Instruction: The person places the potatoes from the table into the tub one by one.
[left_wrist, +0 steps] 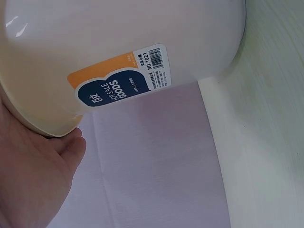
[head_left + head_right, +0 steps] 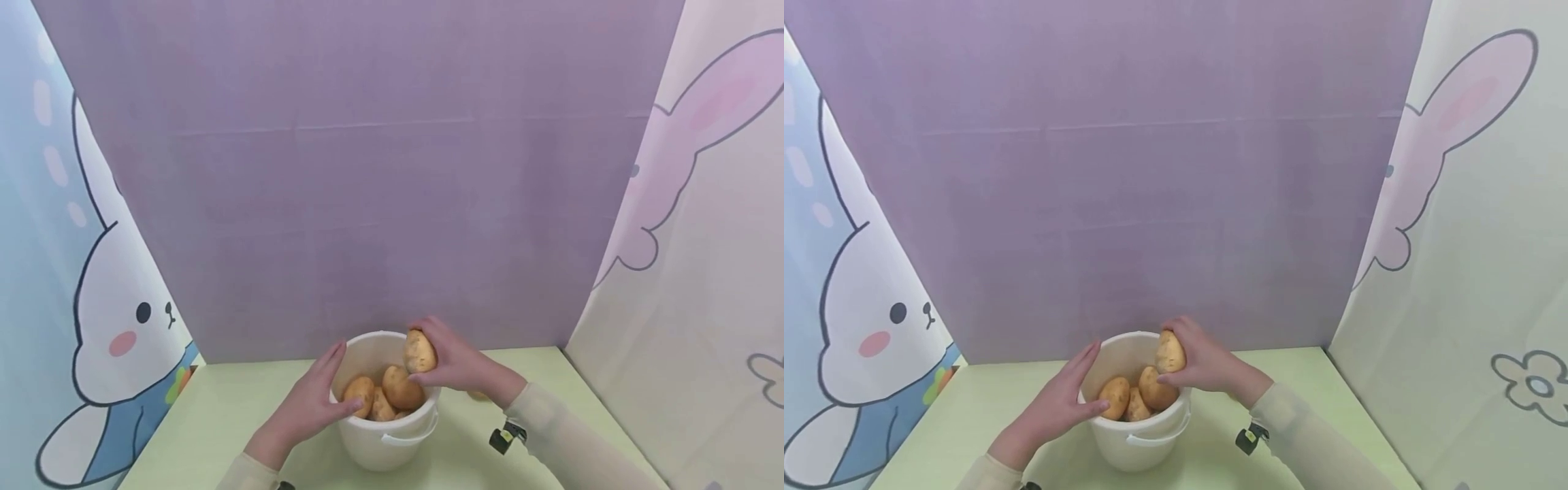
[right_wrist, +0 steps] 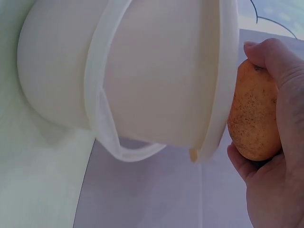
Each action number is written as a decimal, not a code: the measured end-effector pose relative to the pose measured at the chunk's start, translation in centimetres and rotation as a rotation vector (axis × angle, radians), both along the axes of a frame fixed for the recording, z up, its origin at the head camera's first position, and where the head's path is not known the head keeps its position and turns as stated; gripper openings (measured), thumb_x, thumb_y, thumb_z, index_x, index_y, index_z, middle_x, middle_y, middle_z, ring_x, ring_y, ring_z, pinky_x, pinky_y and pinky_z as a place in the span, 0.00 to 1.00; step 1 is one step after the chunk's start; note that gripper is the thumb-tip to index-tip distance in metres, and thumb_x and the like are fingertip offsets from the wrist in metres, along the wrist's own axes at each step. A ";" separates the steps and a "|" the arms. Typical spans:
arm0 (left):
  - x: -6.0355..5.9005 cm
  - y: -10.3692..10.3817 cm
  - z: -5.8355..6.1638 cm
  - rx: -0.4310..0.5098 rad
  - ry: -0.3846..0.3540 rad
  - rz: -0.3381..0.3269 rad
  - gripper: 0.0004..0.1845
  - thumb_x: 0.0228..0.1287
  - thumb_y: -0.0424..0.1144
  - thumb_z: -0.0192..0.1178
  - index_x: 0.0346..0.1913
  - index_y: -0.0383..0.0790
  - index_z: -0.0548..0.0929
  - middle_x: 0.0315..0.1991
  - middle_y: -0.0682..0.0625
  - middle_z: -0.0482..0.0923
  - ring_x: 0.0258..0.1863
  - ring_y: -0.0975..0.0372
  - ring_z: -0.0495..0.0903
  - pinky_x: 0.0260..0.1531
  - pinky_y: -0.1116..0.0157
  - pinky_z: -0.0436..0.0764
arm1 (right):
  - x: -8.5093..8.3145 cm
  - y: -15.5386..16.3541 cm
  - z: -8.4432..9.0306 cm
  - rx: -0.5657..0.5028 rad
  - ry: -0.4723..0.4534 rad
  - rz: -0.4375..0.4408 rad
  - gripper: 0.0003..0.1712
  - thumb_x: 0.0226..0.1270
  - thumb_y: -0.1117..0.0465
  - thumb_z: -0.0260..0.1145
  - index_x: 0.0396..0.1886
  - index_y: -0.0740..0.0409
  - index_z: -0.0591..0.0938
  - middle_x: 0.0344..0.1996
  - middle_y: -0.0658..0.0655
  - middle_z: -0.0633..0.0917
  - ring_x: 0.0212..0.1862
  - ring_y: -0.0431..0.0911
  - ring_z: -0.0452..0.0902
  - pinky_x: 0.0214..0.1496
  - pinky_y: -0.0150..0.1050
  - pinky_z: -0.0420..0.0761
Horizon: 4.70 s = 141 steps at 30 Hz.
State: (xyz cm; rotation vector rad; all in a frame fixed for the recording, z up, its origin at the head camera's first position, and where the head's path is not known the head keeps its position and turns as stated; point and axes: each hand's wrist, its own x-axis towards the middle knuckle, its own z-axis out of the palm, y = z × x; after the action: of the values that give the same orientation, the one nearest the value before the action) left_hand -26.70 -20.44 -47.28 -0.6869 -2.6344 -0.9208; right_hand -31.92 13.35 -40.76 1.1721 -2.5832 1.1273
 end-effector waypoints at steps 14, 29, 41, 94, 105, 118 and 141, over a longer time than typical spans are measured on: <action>0.0 -0.3 -0.2 0.006 0.018 0.006 0.61 0.65 0.60 0.77 0.88 0.32 0.57 0.87 0.34 0.57 0.82 0.36 0.63 0.75 0.32 0.70 | 0.0 -2.7 -0.2 0.111 -0.003 0.104 0.54 0.58 0.43 0.87 0.81 0.48 0.71 0.68 0.47 0.75 0.63 0.43 0.77 0.63 0.41 0.85; 0.0 0.2 0.0 0.008 0.013 -0.009 0.61 0.65 0.60 0.77 0.89 0.32 0.56 0.88 0.35 0.56 0.83 0.36 0.63 0.75 0.32 0.70 | -0.3 -4.2 -0.5 0.190 0.032 0.151 0.57 0.59 0.41 0.87 0.83 0.51 0.70 0.69 0.50 0.76 0.62 0.42 0.77 0.63 0.40 0.84; 0.1 0.1 0.0 0.007 0.010 -0.004 0.61 0.66 0.61 0.76 0.88 0.32 0.56 0.88 0.36 0.55 0.83 0.37 0.62 0.76 0.33 0.68 | -0.2 -5.4 -0.7 0.243 0.089 0.182 0.61 0.56 0.36 0.88 0.81 0.61 0.71 0.74 0.58 0.77 0.70 0.44 0.74 0.74 0.44 0.79; -0.1 0.0 -0.1 0.007 -0.011 -0.007 0.62 0.65 0.65 0.75 0.89 0.33 0.56 0.88 0.37 0.54 0.82 0.35 0.63 0.74 0.30 0.70 | 0.1 -4.5 0.2 0.213 0.087 0.161 0.43 0.73 0.41 0.79 0.78 0.53 0.75 0.70 0.54 0.80 0.70 0.49 0.78 0.73 0.50 0.81; 0.0 0.2 0.1 0.006 -0.014 0.001 0.63 0.64 0.63 0.76 0.89 0.33 0.55 0.88 0.35 0.54 0.83 0.34 0.62 0.75 0.30 0.68 | -0.8 1.3 -0.6 -0.094 0.186 -0.038 0.22 0.80 0.58 0.73 0.67 0.57 0.82 0.58 0.54 0.85 0.59 0.53 0.82 0.60 0.55 0.86; 0.1 0.2 -0.1 0.014 0.008 -0.006 0.62 0.64 0.61 0.77 0.89 0.32 0.56 0.88 0.35 0.56 0.83 0.35 0.62 0.75 0.31 0.69 | -2.2 8.8 -5.8 -0.046 0.208 -0.210 0.25 0.74 0.56 0.79 0.65 0.52 0.83 0.58 0.49 0.84 0.59 0.50 0.82 0.59 0.55 0.87; -0.1 0.1 -0.2 0.010 0.034 -0.015 0.63 0.65 0.68 0.74 0.89 0.33 0.56 0.88 0.35 0.56 0.82 0.35 0.64 0.75 0.31 0.70 | -4.0 13.6 -11.1 0.093 0.163 -0.278 0.41 0.60 0.49 0.89 0.69 0.59 0.82 0.66 0.60 0.82 0.70 0.62 0.77 0.70 0.68 0.78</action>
State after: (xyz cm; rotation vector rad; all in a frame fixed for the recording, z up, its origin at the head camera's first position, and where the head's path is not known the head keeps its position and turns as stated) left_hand -26.76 -20.34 -47.49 -0.7149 -2.5970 -0.9177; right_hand -35.87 26.97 -51.87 0.8444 -2.5917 0.8274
